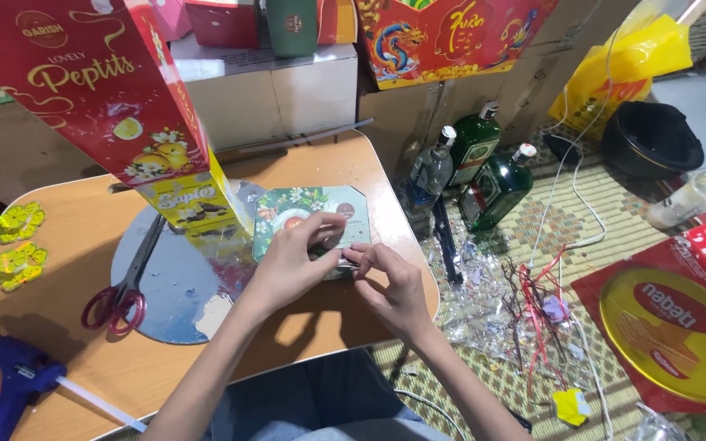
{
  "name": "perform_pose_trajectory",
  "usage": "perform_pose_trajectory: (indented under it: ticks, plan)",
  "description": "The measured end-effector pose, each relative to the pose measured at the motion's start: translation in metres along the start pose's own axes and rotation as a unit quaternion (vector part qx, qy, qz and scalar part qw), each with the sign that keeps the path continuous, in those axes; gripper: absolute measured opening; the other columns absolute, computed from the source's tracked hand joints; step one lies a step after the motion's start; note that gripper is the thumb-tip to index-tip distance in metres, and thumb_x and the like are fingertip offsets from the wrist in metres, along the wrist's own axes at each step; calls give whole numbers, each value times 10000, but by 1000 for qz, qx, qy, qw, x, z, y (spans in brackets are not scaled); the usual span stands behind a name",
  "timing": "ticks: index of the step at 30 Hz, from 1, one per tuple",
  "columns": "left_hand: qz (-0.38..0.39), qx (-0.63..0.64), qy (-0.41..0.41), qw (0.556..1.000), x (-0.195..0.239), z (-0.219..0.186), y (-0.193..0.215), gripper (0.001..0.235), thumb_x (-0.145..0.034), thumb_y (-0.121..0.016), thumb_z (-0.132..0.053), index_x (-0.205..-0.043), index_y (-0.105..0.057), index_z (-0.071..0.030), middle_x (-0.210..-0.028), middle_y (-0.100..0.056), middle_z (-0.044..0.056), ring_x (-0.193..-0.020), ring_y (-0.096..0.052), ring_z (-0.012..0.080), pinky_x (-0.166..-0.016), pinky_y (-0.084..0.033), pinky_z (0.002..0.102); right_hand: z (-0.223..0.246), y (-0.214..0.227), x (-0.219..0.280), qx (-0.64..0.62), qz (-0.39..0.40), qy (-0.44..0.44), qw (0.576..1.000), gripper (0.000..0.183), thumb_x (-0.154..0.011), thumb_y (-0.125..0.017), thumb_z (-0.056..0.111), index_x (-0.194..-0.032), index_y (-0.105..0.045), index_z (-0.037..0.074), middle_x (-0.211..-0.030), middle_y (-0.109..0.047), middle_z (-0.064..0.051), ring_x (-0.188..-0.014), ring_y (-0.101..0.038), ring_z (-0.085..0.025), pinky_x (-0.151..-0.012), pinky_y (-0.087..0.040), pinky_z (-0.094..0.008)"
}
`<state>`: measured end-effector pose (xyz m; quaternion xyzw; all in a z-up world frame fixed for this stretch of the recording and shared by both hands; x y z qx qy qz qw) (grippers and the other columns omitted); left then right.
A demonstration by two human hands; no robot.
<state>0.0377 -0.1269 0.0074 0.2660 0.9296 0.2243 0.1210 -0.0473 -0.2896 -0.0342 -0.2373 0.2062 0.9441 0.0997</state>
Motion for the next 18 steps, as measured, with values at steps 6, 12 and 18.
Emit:
perform_pose_trajectory:
  ticks: [6, 12, 18]
  plan:
    - [10, -47, -13, 999, -2, 7, -5, 542, -731, -722, -119, -1265, -662, -184, -1134, -784, 141, -1159, -682, 388, -994, -542, 502, -4, -1, 0, 14, 4, 12, 1000, 206, -811, -724, -30, -795, -571, 108, -1017, -821, -119, -1119, -740, -338, -931, -571, -457]
    - [-47, -135, -36, 989, -9, 33, -18, 482, -780, -593, -53, -1215, -677, -243, -1054, -799, 106, -1077, -714, 373, -950, -562, 489, -5, -1, 2, 15, 3, 19, 1000, 215, -801, -735, -34, -796, -575, 110, -1020, -823, -106, -1125, -739, -317, -941, -572, -444]
    - [-40, -48, -54, 997, 1, 18, -1, 405, -785, -621, -59, -1143, -741, -203, -1067, -809, 81, -1130, -709, 359, -958, -558, 472, 1, 0, 2, 9, 0, 5, 1000, 203, -817, -731, -16, -791, -577, 113, -1035, -827, -92, -1126, -742, -303, -938, -570, -434]
Point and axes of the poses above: each hand's wrist, its own x-axis away from the middle knuckle, its own y-axis out of the back of the hand, z = x × y, the point moved 2 cm from there along -x, towards the middle knuckle
